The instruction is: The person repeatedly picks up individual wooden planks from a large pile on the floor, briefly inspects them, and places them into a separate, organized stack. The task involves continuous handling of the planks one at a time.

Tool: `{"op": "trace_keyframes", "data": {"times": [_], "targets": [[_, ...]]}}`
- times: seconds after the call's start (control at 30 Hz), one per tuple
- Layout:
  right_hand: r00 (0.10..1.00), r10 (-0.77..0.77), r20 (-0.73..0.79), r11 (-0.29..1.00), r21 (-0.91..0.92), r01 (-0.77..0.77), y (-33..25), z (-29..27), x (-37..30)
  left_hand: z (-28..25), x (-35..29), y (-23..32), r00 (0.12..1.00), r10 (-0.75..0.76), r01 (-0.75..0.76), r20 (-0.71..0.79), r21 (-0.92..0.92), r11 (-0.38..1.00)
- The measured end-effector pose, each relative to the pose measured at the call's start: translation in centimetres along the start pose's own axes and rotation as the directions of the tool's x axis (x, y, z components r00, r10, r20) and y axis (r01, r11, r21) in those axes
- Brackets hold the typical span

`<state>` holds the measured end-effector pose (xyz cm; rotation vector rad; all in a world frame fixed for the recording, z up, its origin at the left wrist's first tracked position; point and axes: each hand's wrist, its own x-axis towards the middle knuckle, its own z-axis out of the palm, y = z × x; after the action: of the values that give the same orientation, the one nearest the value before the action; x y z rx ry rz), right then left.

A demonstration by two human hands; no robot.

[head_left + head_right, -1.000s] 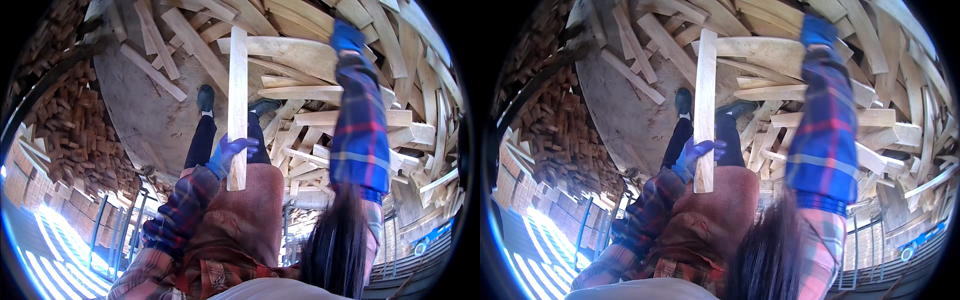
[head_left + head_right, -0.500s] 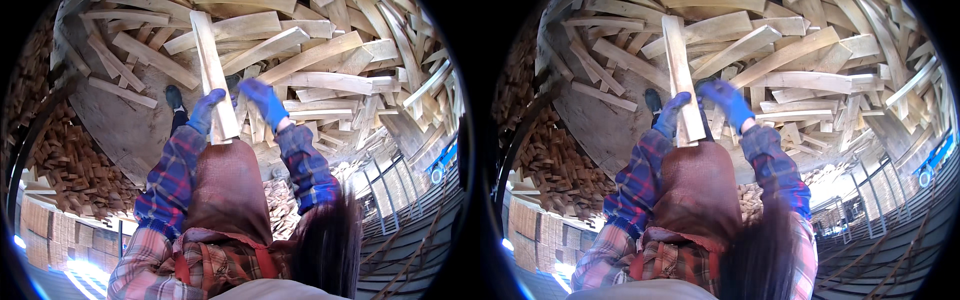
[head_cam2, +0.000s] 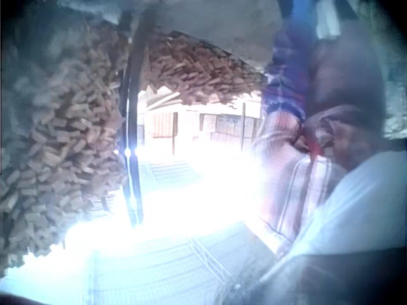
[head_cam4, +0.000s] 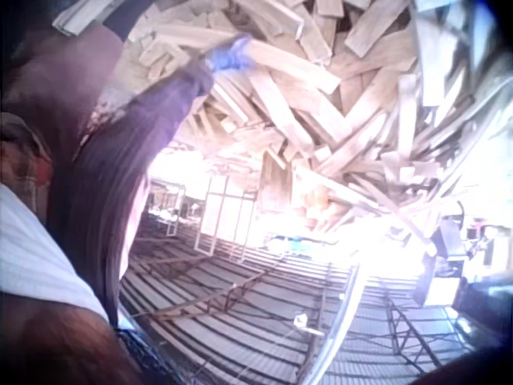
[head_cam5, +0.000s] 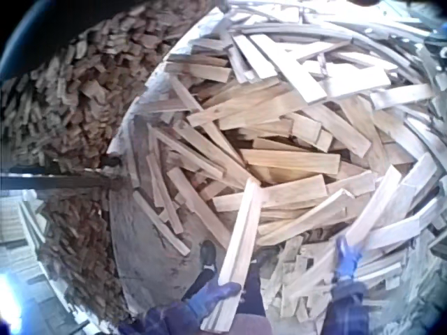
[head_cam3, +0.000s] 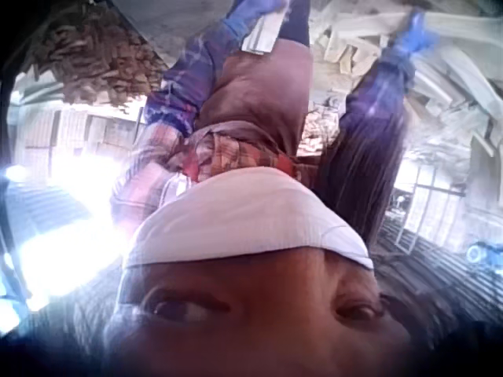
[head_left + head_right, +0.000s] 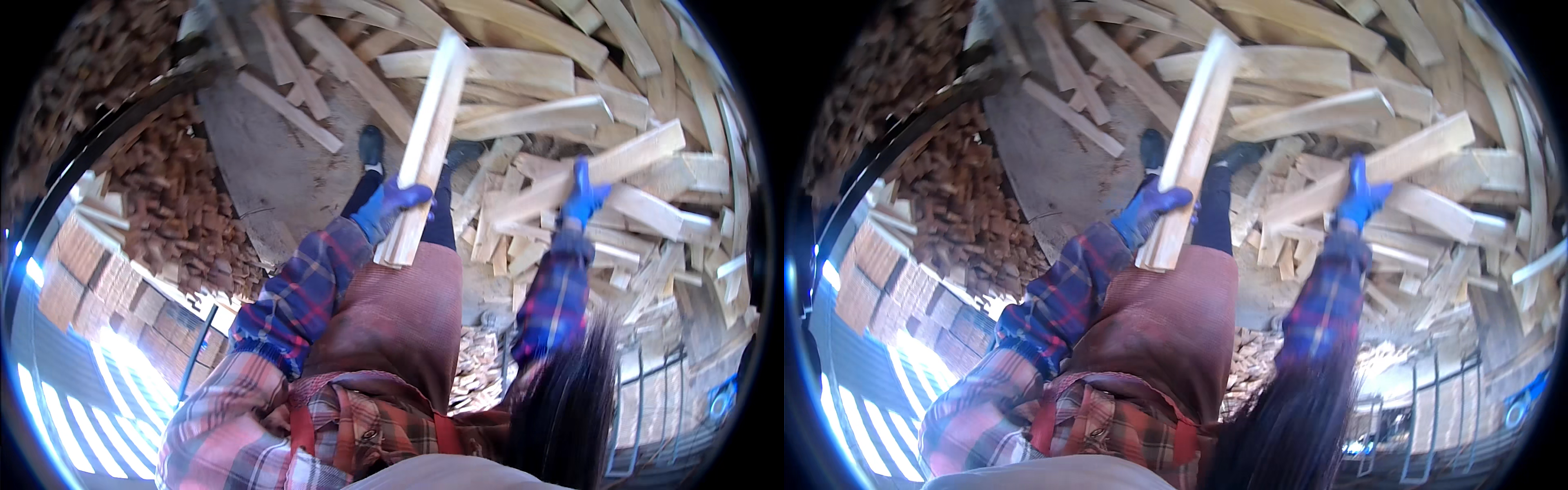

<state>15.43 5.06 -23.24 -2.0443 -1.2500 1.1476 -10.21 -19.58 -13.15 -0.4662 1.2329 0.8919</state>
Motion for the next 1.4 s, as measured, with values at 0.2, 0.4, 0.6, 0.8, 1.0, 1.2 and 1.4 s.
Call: {"op": "trace_keyframes", "data": {"times": [0.2, 0.4, 0.6, 0.8, 1.0, 1.2, 1.4], "targets": [[0.737, 0.219, 0.639, 0.928, 0.096, -0.359, -7.9, 1.7, -18.5, -0.8, -7.3, -2.1, 0.999, 0.027, -0.022, 0.041, -0.109, 0.994], [0.449, 0.452, 0.771, 0.800, -0.128, -0.586, -7.2, 12.9, -28.4, -4.9, -8.7, -2.6, 1.000, 0.002, 0.006, 0.024, -0.332, 0.943], [0.294, 0.632, 0.717, 0.676, -0.326, -0.661, -5.3, 17.6, -31.4, -11.0, -8.8, -1.9, 0.996, -0.051, 0.017, -0.079, -0.385, 0.923], [0.316, 0.766, 0.560, 0.623, -0.525, -0.580, -5.9, 21.5, -35.1, -17.5, -3.2, -3.6, 0.998, 0.059, -0.064, -0.027, -0.428, 0.902], [0.110, 0.686, 0.719, 0.630, -0.512, -0.584, -3.0, 22.2, -34.1, -20.2, -5.6, -4.7, 0.999, -0.050, 0.048, 0.012, -0.576, 0.816], [0.246, 0.714, 0.656, 0.673, -0.543, -0.503, -3.5, 18.0, -33.0, -17.7, -12.2, -6.3, 0.922, 0.196, -0.240, -0.335, -0.095, 0.966], [0.059, 0.050, 0.997, 0.661, -0.078, 0.746, -9.9, 11.6, -31.4, -10.6, -31.4, 6.9, 0.809, 0.572, -0.450, -0.136, 0.483, 0.751]]}}
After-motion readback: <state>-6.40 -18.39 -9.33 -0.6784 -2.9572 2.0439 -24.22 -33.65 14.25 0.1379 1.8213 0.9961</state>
